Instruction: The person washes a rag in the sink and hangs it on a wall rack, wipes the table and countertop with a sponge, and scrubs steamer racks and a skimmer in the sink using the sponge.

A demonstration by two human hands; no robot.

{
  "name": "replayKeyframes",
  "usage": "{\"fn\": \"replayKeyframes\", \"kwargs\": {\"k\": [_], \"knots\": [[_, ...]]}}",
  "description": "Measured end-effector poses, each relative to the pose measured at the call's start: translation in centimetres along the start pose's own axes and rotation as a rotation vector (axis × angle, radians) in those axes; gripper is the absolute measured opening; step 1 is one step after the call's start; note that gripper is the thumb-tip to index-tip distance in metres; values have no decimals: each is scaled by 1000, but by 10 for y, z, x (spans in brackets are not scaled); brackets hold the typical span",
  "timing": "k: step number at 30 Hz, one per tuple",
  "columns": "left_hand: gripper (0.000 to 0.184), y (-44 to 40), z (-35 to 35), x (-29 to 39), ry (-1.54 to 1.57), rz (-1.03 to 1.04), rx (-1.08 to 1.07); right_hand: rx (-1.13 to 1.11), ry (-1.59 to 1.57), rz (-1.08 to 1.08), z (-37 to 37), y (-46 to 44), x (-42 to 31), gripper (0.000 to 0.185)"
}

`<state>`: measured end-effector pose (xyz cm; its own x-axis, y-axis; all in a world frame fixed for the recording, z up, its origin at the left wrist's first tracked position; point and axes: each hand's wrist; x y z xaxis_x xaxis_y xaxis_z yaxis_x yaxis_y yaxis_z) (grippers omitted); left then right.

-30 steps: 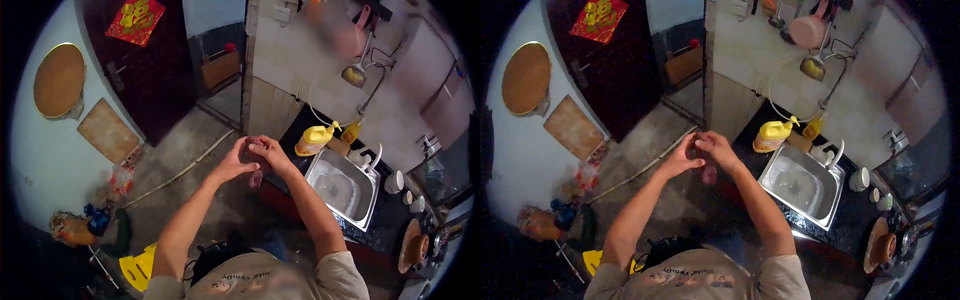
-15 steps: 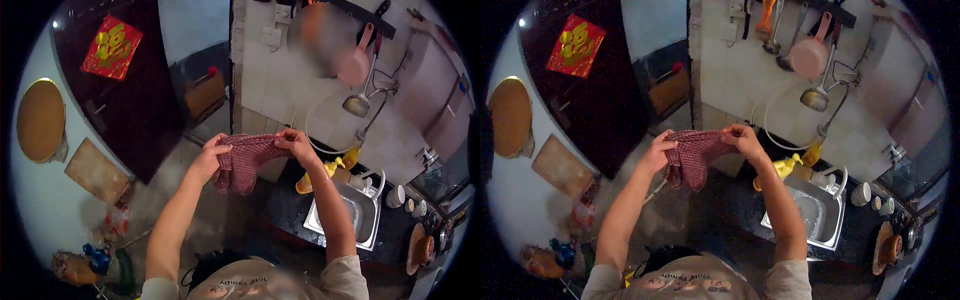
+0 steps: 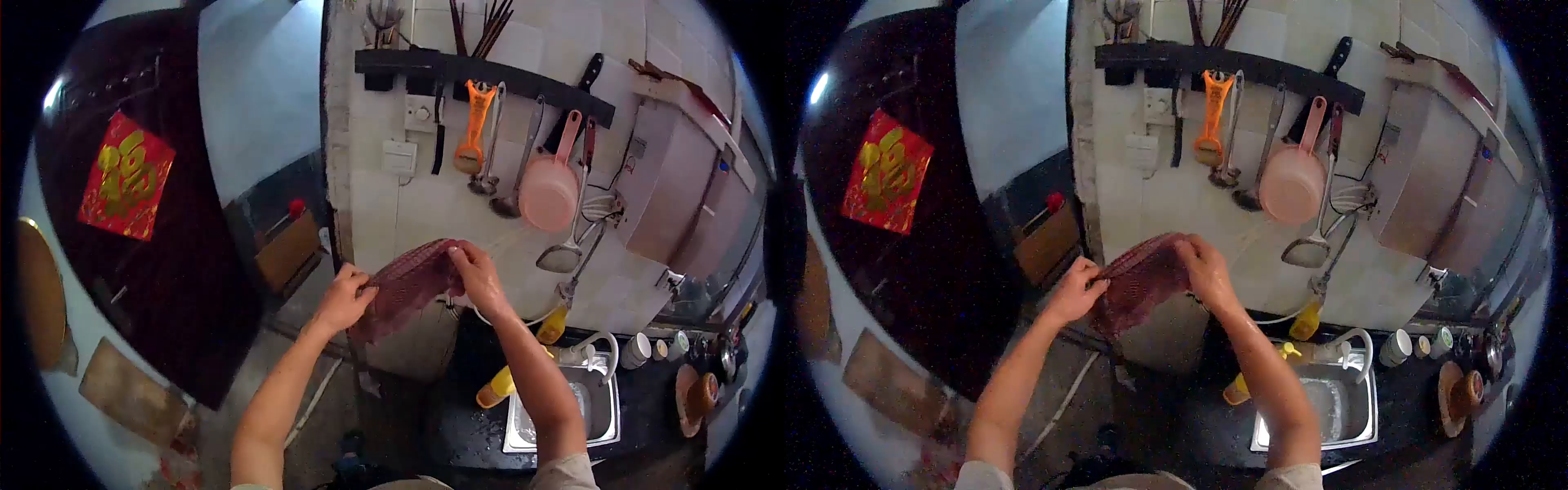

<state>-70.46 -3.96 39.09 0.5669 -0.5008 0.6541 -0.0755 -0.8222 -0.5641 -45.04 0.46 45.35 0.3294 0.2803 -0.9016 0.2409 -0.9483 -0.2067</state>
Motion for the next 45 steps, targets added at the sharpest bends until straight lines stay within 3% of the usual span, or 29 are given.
{"fn": "replayKeyframes", "kwargs": {"k": [2, 3, 5, 6, 9, 12, 18, 19, 21, 22, 25, 28, 31, 34, 37, 39, 42, 45], "knots": [[26, -41, -13, -2, -34, 88, 7, -26, -288, 17, 1, -26, -16, 26], [24, -57, -16, -1, -50, 132, 10, 45, -216, -121, 0, -40, -16, 27], [21, -74, -18, 13, 414, 0, 71, 168, -54, -392, -2, -69, -12, 31], [21, -100, -27, 11, 657, -43, 88, 190, -15, -421, -3, -73, -49, 29], [22, -164, -61, -13, 811, 146, 232, 300, 228, -650, 4, -111, -119, 35], [19, -216, -87, 2, 605, 404, 385, 429, 604, -982, -7, -141, -171, 49], [23, -332, -132, 40, 175, 893, 519, 593, 811, -1249, -8, -239, -241, 62], [27, -352, -132, 33, 80, 991, 509, 559, 837, -1196, -7, -260, -235, 60], [26, -381, -133, 6, -199, 929, 408, 491, 887, -1087, -2, -294, -222, 57], [26, -391, -134, -4, -338, 894, 356, 348, 977, -882, -2, -299, -216, 48], [31, -401, -146, -4, -469, 706, 143, 582, 1302, -650, 9, -301, -209, 38], [27, -412, -152, 4, -564, 691, 177, 782, 1433, -554, 18, -304, -231, 36], [23, -425, -165, 5, -432, 642, 188, 824, 1418, -625, 16, -322, -236, 35], [20, -438, -170, 1, -113, 602, 171, 745, 1092, -516, 11, -323, -240, 31], [19, -454, -172, 1, 34, 517, 161, 889, 1070, -810, 9, -318, -234, 27], [19, -460, -171, 2, 23, 436, 178, 967, 1251, -893, 14, -318, -223, 23], [20, -455, -152, 5, -170, 634, 550, 1027, 1297, -1045, 17, -322, -208, 20], [24, -452, -140, 6, -226, 933, 646, 945, 1327, -1032, 16, -323, -198, 22]]}}
Point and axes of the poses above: each hand's wrist, its own y-axis away from the middle knuckle, its own z-axis out of the palm, x = y × z, and after that the axes turned 12 degrees about y, right-handed
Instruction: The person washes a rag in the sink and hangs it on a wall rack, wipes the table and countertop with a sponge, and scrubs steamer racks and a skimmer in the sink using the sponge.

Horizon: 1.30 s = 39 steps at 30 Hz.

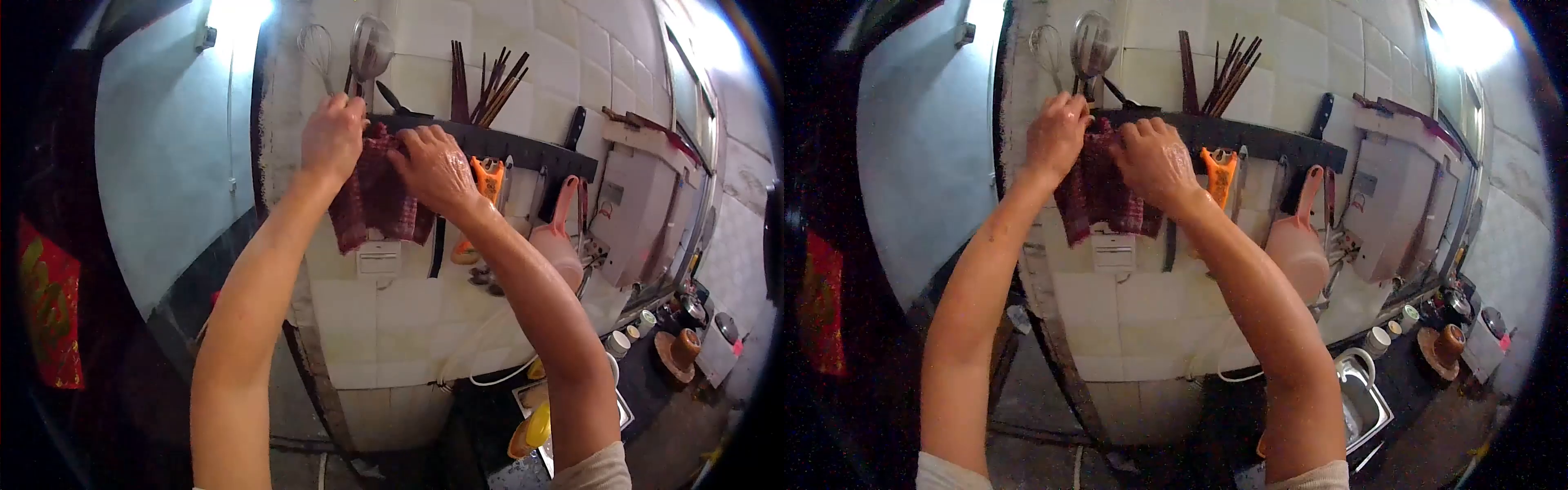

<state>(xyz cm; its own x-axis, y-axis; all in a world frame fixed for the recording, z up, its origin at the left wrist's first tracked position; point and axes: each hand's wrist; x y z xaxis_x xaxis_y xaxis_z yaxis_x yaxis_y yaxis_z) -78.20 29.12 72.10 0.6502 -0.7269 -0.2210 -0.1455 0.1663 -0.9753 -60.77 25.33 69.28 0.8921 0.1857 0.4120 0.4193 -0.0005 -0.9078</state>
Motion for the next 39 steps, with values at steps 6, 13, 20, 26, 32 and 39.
{"fn": "replayKeyframes", "kwargs": {"k": [6, 13, 20, 26, 32, 39], "knots": [[54, 8, -3, 15, 102, -296, -291, -369, -117, 87, -6, -22, 6, 38], [60, 9, 6, 3, -7, -215, -451, -251, -242, 242, -4, -7, 6, 48], [44, 2, 12, 1, -225, -126, -663, 44, -482, 339, -81, 93, -25, 21], [46, 21, 100, -79, -308, 480, -555, -558, -321, 323, -179, 293, -75, 44], [46, 24, 17, 49, 79, 33, -289, -923, -294, 862, -295, 479, -117, 42], [33, 159, -48, 184, 302, 67, -402, -1902, -139, 1710, -596, 688, -233, 45]]}}
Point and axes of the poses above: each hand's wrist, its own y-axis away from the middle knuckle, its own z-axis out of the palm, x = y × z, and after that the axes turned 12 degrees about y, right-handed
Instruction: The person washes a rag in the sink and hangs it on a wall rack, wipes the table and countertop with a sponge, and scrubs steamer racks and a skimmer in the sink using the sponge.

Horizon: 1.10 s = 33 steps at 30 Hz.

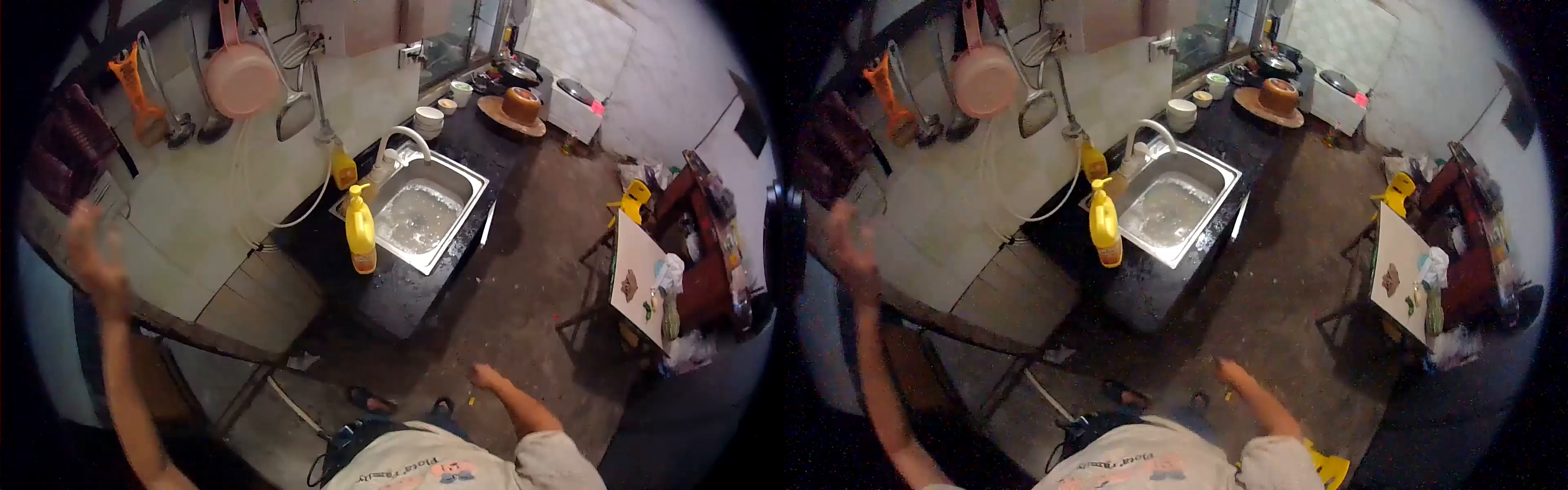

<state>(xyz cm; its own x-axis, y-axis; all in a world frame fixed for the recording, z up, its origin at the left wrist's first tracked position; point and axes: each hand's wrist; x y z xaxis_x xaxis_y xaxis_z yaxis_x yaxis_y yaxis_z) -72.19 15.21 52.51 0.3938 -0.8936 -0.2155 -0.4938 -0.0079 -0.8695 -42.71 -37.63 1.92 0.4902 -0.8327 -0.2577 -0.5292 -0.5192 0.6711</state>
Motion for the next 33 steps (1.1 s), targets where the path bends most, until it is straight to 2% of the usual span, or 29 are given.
{"fn": "replayKeyframes", "kwargs": {"k": [1, 2, 3, 4, 5, 6, 7, 10, 12, 13, 14, 15, 17, 19, 21, 24, 26, 27, 30, 33], "knots": [[33, 20, 19, 54, -10, -6, -7, -95, 93, -73, 55, 6, 70, 45], [24, 37, 35, 98, 80, -37, 21, 62, 40, 41, 119, 15, 144, 44], [20, 66, 51, 115, 164, -92, -64, 54, -11, 192, 134, 50, 171, 43], [7, 85, 63, 144, 351, -226, -143, 53, -65, 343, 149, 86, 199, 43], [4, 104, 83, 171, 312, -212, -117, 48, -206, 495, 166, 108, 229, 44], [2, 116, 96, 202, 528, -403, -160, 11, -242, 521, 167, 128, 254, 43], [6, 129, 110, 224, 589, -461, -222, -27, -277, 548, 166, 144, 278, 42], [18, 150, 168, 283, 790, -645, -319, -210, -79, 525, 201, 160, 351, 40], [20, 148, 213, 302, 793, -654, -284, -144, -146, 505, 219, 139, 372, 37], [22, 136, 228, 312, 860, -792, -312, -54, -252, 490, 233, 120, 383, 36], [27, 138, 258, 311, 810, -781, -352, 41, -353, 445, 248, 98, 388, 35], [32, 138, 283, 312, 765, -774, -371, 107, -469, 519, 231, 89, 356, 33], [47, 116, 316, 317, 610, -894, -528, 295, -91, 291, 160, 84, 269, 30], [53, 103, 349, 318, 538, -1000, -706, 232, -355, 260, 147, 37, 239, 30], [49, 111, 381, 313, 476, -1005, -671, 400, -352, -42, 97, 28, 173, 29], [42, 111, 391, 302, 441, -1032, -641, 298, -453, -140, 77, 11, 115, 27], [37, 108, 397, 284, 486, -1113, -660, 200, -393, -97, 29, 21, 77, 28], [33, 109, 404, 269, 485, -1125, -589, 151, -363, -76, 6, 20, 63, 28], [31, 114, 434, 215, 538, -1087, -581, 112, -161, -111, -26, -21, 48, 28], [34, 112, 473, 177, 579, -1013, -568, 249, -247, -128, -56, -52, 15, 29]]}}
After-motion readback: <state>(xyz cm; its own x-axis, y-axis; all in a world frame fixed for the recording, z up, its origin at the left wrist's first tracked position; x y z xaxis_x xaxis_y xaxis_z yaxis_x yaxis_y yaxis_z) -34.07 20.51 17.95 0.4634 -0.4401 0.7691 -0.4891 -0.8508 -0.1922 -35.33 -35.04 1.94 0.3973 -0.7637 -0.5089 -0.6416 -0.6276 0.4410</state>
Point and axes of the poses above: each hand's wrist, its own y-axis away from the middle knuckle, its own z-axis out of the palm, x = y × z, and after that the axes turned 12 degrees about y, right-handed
